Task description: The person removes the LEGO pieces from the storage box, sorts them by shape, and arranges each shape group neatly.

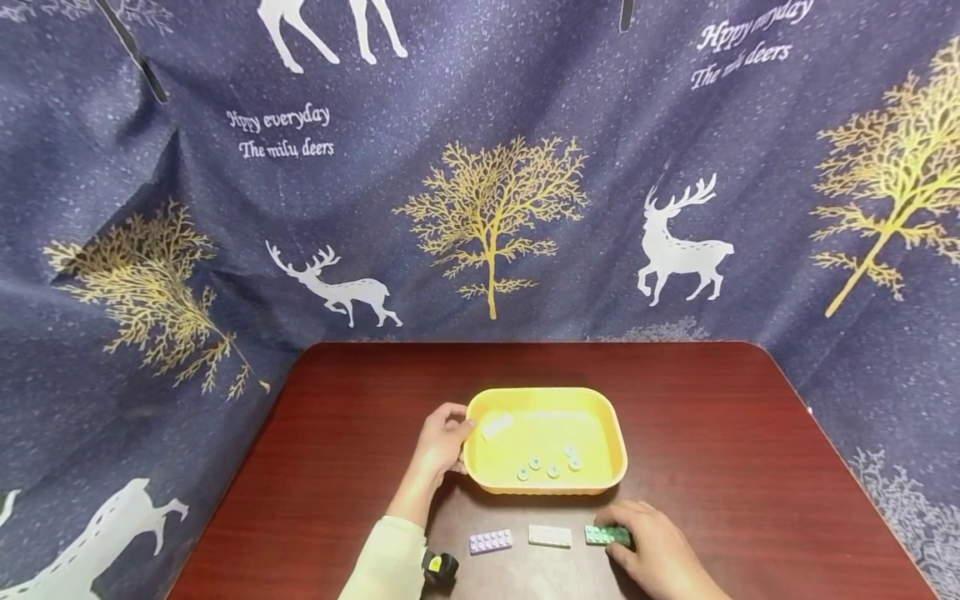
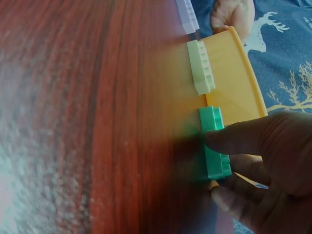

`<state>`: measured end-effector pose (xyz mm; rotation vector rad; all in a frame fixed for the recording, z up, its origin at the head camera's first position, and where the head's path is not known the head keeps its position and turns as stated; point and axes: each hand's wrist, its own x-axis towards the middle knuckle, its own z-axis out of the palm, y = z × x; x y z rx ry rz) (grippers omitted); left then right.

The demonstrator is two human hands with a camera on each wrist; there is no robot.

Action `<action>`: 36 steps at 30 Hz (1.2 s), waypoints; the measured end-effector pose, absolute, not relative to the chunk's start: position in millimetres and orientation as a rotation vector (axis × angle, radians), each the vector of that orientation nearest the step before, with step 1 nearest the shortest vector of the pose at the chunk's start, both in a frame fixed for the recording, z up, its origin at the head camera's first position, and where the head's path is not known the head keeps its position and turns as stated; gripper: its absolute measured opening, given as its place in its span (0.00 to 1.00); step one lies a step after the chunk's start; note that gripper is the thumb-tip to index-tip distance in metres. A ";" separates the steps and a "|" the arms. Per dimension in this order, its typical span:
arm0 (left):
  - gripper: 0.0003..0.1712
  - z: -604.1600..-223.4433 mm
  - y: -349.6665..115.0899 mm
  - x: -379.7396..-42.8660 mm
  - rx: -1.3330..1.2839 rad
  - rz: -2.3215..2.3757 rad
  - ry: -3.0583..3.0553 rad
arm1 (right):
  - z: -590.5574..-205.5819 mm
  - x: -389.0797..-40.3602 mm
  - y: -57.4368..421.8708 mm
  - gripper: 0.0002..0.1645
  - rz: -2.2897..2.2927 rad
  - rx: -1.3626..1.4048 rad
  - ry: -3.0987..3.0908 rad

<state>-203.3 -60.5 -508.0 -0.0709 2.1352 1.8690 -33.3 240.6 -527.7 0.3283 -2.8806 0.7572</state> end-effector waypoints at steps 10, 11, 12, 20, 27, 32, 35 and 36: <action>0.19 -508.6 -61.4 -204.1 -0.069 1.862 2.135 | -528.4 -32.6 243.2 0.25 0.773 0.435 -2.776; 0.19 -508.4 -61.5 -204.0 -0.068 1.863 2.134 | -528.3 -32.6 243.2 0.25 0.772 0.439 -2.769; 0.18 -508.3 -61.5 -204.1 -0.069 1.864 2.133 | -528.1 -32.5 243.3 0.25 0.774 0.442 -2.768; 0.18 -509.7 -61.4 -205.1 -0.063 1.866 2.150 | -525.0 -30.3 240.5 0.25 0.810 0.418 -2.793; 0.18 -510.5 -61.9 -206.3 -0.058 1.868 2.154 | -519.3 -31.3 240.2 0.26 0.823 0.436 -2.716; 0.18 -510.2 -61.9 -205.2 -0.051 1.870 2.149 | -510.8 -33.0 237.6 0.26 0.876 0.425 -2.654; 0.17 -508.8 -62.0 -204.2 -0.051 1.872 2.146 | -505.8 -35.4 235.8 0.27 0.903 0.418 -2.609; 0.17 -508.2 -62.2 -203.9 -0.051 1.872 2.146 | -504.2 -36.4 235.2 0.27 0.911 0.416 -2.595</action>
